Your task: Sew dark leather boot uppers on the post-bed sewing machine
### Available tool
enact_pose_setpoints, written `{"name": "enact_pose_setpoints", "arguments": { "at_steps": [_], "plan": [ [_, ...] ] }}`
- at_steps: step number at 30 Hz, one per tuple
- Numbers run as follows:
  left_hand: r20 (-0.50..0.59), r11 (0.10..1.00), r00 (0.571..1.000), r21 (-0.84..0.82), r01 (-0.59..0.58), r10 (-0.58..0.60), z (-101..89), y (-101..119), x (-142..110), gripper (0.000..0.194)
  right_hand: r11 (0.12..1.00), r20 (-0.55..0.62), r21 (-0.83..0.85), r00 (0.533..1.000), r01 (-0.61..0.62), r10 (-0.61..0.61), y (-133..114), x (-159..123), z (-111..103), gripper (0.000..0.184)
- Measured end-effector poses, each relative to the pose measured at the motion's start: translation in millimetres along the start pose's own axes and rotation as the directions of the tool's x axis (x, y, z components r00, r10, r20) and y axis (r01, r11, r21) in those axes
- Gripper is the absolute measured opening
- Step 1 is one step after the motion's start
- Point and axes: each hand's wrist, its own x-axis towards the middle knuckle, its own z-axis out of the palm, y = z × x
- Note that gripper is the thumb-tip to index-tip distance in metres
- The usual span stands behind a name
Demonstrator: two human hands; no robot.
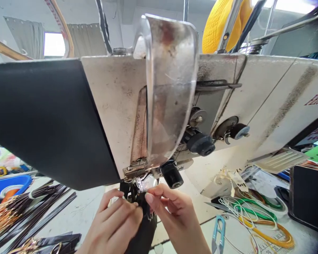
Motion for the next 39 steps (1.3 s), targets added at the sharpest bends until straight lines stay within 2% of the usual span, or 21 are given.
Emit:
{"name": "enact_pose_setpoints", "arguments": {
  "at_steps": [3,6,9,11,14,17,24,27,30,33,37,39],
  "plan": [
    [0.017,0.991,0.993,-0.059,0.119,-0.118,-4.5,-3.5,0.8,0.027,0.995,0.044,0.060,0.996,0.074,-0.076,1.2,0.0,-3.5,0.009],
    [0.096,0.984,0.980,-0.019,0.178,-0.175,-10.3,-5.2,4.7,0.023,0.983,0.011,0.031,0.984,0.179,-0.179,0.5,0.2,-3.7,0.020],
    [0.190,0.974,0.955,0.024,0.227,-0.227,-15.8,-4.8,8.4,0.020,0.971,-0.037,-0.055,0.971,0.234,-0.236,1.4,0.6,-1.3,0.015],
    [0.215,0.967,0.943,0.024,0.255,-0.254,-18.8,-4.8,10.1,0.019,0.962,-0.042,-0.093,0.964,0.257,-0.262,3.3,0.5,0.7,0.017],
    [0.194,0.960,0.941,0.009,0.281,-0.277,-20.9,-6.0,11.5,0.017,0.949,-0.096,-0.112,0.948,0.294,-0.304,7.3,-0.3,4.6,0.022],
    [0.170,0.968,0.955,-0.023,0.250,-0.242,-19.8,-8.4,11.4,0.016,0.959,-0.160,-0.073,0.946,0.273,-0.281,10.0,-1.1,9.1,0.022],
    [0.145,0.977,0.970,-0.058,0.203,-0.193,-15.4,-12.3,5.4,0.017,0.978,-0.168,0.013,0.964,0.209,-0.204,8.3,0.1,10.8,0.010],
    [0.123,0.982,0.976,-0.034,0.187,-0.181,-13.1,-11.7,4.6,0.018,0.980,-0.165,0.075,0.972,0.183,-0.169,9.2,0.2,9.9,0.013],
    [0.075,0.984,0.983,-0.037,0.173,-0.170,-10.6,-9.4,5.3,0.019,0.977,-0.186,0.036,0.961,0.213,-0.202,12.1,-0.5,9.5,0.018],
    [0.038,0.989,0.990,-0.037,0.140,-0.139,-8.0,-6.7,5.8,0.023,0.926,-0.170,-0.114,0.911,0.361,-0.376,16.6,-0.9,8.2,0.022],
    [0.014,0.992,0.993,-0.044,0.120,-0.120,-6.2,-2.3,5.6,0.026,0.751,-0.066,-0.301,0.773,0.588,-0.631,20.5,-1.9,3.9,0.031],
    [0.031,0.990,0.992,-0.058,0.125,-0.123,-6.8,1.0,4.3,0.028,0.668,0.001,-0.372,0.720,0.644,-0.694,19.6,-4.3,1.3,0.032]
  ]
}}
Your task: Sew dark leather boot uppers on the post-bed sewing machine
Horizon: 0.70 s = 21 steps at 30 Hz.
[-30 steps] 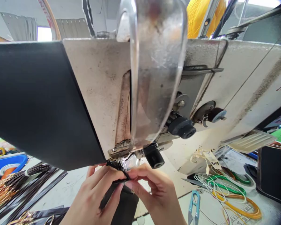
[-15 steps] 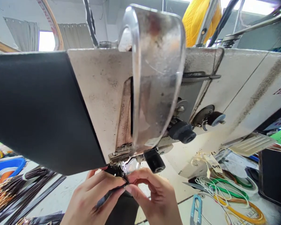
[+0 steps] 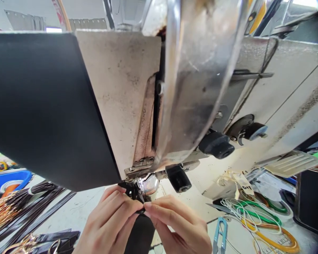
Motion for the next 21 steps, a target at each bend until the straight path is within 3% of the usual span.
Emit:
{"name": "enact_pose_setpoints", "arguments": {
  "at_steps": [4,8,10,14,19,21],
  "plan": [
    [0.048,0.997,0.999,0.076,0.002,-0.006,-1.3,6.4,-5.9,0.028,0.989,0.065,-0.136,0.997,0.057,-0.049,-4.2,-4.3,-6.3,0.032],
    [0.012,0.989,0.998,0.134,-0.068,0.067,0.3,8.0,-12.1,0.029,0.951,0.126,-0.253,0.980,0.179,-0.151,-2.1,-11.4,-9.3,0.031],
    [-0.009,0.984,0.994,0.145,-0.104,0.107,1.4,6.6,-15.2,0.029,0.947,0.151,-0.258,0.976,0.189,-0.154,0.1,-13.8,-10.0,0.034],
    [0.056,0.972,0.987,0.173,-0.159,0.152,0.6,3.9,-18.7,0.033,0.958,0.180,-0.205,0.970,0.200,-0.164,5.3,-15.5,-12.5,0.034],
    [0.054,0.960,0.990,0.241,-0.141,0.132,-1.5,3.0,-17.4,0.022,0.914,0.263,-0.221,0.923,0.341,-0.280,13.8,-15.5,-18.6,0.028],
    [0.053,0.950,0.985,0.261,-0.171,0.162,-2.1,2.2,-14.7,0.020,0.913,0.300,-0.239,0.920,0.330,-0.254,12.6,-12.9,-21.2,0.025]
  ]
}}
